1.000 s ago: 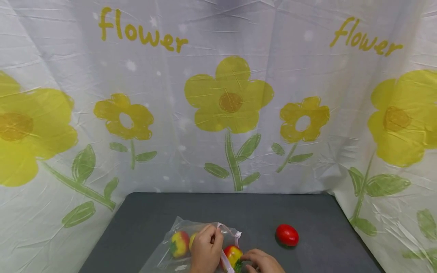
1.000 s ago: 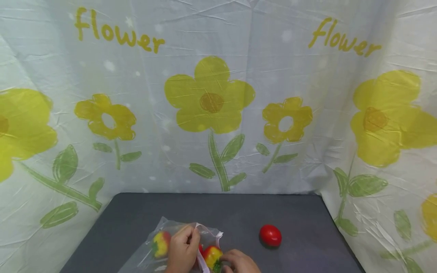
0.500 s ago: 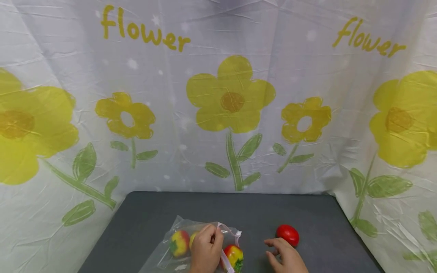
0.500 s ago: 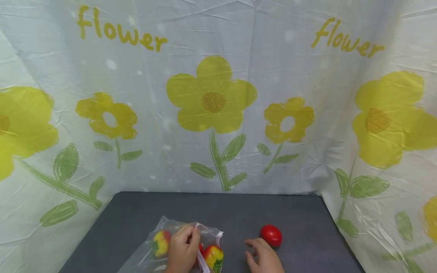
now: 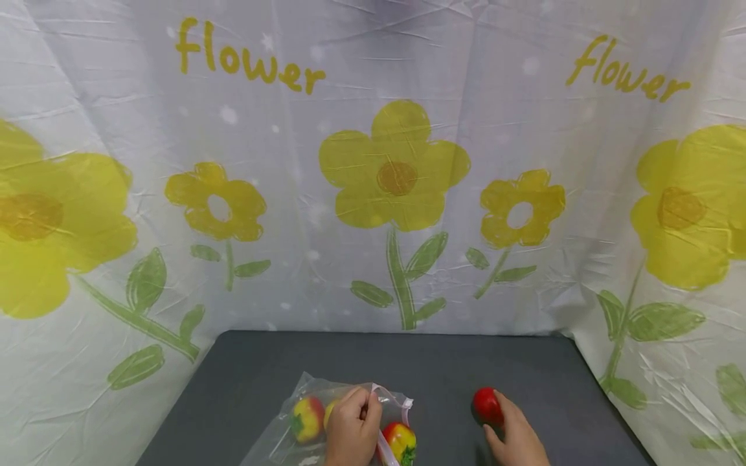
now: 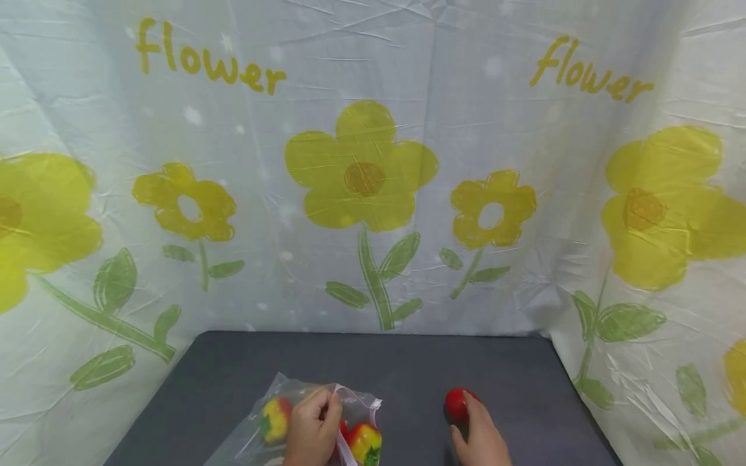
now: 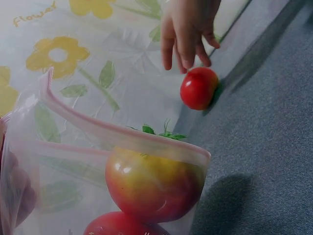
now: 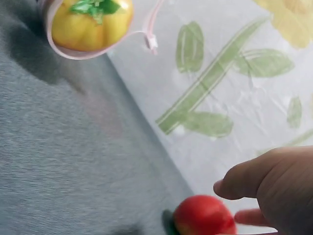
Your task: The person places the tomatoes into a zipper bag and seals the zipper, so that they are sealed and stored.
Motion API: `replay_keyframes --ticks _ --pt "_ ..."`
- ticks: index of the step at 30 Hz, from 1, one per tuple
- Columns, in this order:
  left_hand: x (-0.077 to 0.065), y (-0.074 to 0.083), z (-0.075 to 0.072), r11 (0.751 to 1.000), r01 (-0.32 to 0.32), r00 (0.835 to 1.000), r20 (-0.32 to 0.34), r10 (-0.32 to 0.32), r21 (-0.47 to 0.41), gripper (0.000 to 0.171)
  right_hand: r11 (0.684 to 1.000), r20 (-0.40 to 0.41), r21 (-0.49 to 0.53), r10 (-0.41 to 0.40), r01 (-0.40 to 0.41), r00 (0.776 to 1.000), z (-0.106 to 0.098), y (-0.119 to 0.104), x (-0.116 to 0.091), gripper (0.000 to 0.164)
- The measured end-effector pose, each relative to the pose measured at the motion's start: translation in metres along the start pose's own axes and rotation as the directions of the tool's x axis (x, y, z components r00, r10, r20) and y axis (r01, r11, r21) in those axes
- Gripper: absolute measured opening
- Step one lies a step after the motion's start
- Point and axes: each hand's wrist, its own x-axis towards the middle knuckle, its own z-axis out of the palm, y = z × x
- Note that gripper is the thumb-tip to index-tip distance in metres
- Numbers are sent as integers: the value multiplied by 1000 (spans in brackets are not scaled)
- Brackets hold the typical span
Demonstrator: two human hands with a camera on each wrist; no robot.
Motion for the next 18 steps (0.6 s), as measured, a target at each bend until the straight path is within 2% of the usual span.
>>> replay_keyframes --ticks 3,6,8,10,13,15,18 --pt "-1 0 0 1000 5 1000 1 -5 5 47 994 -20 13 107 -107 994 7 4 -3 73" --pt "0 0 1 1000 -25 1000 -11 25 3 47 973 -98 26 231 -229 968 12 3 -7 73" --pt "1 -1 1 999 -50 999 -20 50 4 48 958 -118 14 285 -285 951 12 4 -8 75" --pt "1 -2 1 998 -66 998 -25 66 2 47 948 -112 -4 316 -319 942 12 5 -10 78" --pt "1 -2 1 998 -61 998 -17 61 -2 47 942 -54 -30 332 -333 942 9 8 -10 82" --pt "1 -2 1 999 -50 999 -8 50 -5 47 943 -24 -20 333 -333 943 7 8 -10 73" --pt "0 -2 0 999 -32 999 1 33 -8 48 939 29 42 341 -342 940 5 7 -9 48"
